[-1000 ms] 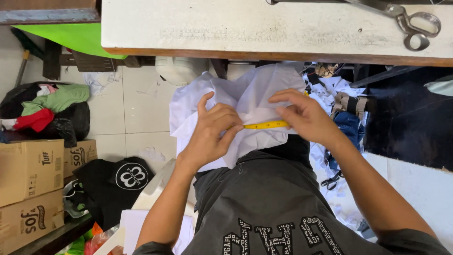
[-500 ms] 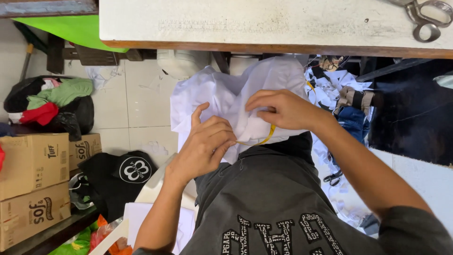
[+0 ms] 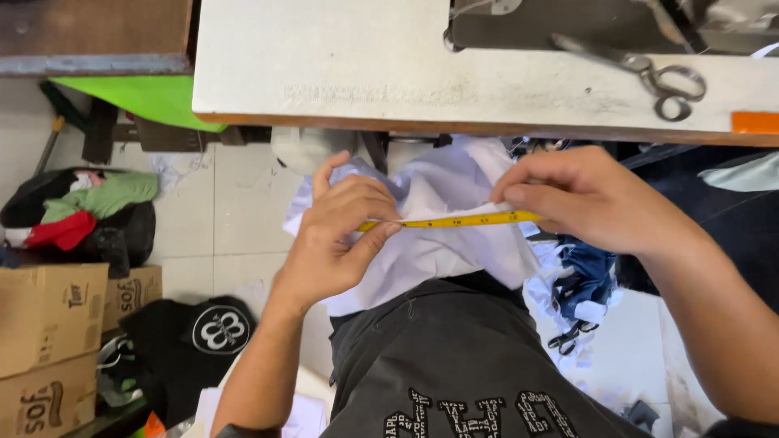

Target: The person picks up a white shirt from a pile of clothes and places it on their lap. They use a yellow measuring tape to measure the width and length of the shirt while sitting on a chair in a cluttered room.

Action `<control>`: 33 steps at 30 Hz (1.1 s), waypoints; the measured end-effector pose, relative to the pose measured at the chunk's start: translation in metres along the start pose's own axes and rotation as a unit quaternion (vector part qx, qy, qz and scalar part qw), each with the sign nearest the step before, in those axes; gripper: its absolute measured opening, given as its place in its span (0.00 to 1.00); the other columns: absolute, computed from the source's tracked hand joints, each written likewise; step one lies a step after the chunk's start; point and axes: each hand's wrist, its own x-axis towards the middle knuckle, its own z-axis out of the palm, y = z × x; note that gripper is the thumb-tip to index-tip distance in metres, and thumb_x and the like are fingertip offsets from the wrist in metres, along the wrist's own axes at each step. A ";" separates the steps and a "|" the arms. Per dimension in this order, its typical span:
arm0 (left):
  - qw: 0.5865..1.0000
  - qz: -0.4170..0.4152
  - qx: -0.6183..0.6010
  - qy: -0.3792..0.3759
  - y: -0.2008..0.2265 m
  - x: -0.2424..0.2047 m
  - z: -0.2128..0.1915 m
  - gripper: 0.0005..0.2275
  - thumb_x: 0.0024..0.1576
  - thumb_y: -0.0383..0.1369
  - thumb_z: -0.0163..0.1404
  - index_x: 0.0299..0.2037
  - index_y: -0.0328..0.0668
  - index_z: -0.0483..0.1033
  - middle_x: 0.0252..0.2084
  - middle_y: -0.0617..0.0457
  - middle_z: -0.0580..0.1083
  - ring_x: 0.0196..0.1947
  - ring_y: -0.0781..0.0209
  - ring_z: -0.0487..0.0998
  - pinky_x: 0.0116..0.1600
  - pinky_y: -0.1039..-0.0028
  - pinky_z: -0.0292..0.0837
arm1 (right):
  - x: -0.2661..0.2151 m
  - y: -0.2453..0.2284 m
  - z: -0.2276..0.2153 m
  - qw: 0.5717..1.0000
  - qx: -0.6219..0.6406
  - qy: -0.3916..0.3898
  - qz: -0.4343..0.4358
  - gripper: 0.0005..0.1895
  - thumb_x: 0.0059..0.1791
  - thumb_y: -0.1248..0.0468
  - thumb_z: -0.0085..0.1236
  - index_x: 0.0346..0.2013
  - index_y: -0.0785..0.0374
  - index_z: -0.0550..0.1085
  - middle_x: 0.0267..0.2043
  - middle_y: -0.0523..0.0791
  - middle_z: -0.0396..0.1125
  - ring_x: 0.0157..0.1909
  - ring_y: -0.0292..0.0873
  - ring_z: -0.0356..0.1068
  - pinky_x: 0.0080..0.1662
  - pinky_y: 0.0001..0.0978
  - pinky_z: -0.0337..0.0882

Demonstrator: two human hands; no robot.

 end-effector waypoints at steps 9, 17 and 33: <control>0.999 -0.005 -0.019 -0.032 0.010 -0.004 -0.009 0.04 0.60 0.24 0.54 0.33 0.43 0.75 0.34 0.57 0.75 0.40 0.59 0.77 0.75 0.49 0.44 | -0.039 0.031 0.034 0.989 -0.001 0.062 -0.137 0.10 0.47 0.68 0.63 0.42 0.61 0.84 0.27 0.41 0.69 0.27 0.33 0.59 0.29 0.25 0.56; 0.989 -0.115 -0.096 0.018 -0.019 -0.039 0.014 0.03 0.56 0.24 0.59 0.31 0.42 0.81 0.29 0.54 0.79 0.41 0.56 0.80 0.72 0.49 0.45 | -0.013 0.058 0.060 0.984 0.058 0.089 -0.146 0.08 0.44 0.76 0.61 0.37 0.71 0.83 0.22 0.48 0.69 0.17 0.30 0.53 0.22 0.23 0.57; 0.998 -0.052 -0.039 0.006 -0.019 -0.010 0.060 0.02 0.57 0.30 0.59 0.34 0.43 0.81 0.26 0.55 0.75 0.31 0.57 0.78 0.72 0.50 0.49 | 0.007 0.050 0.079 0.959 0.030 0.159 -0.234 0.06 0.48 0.73 0.60 0.36 0.63 0.83 0.30 0.46 0.73 0.26 0.34 0.61 0.30 0.29 0.65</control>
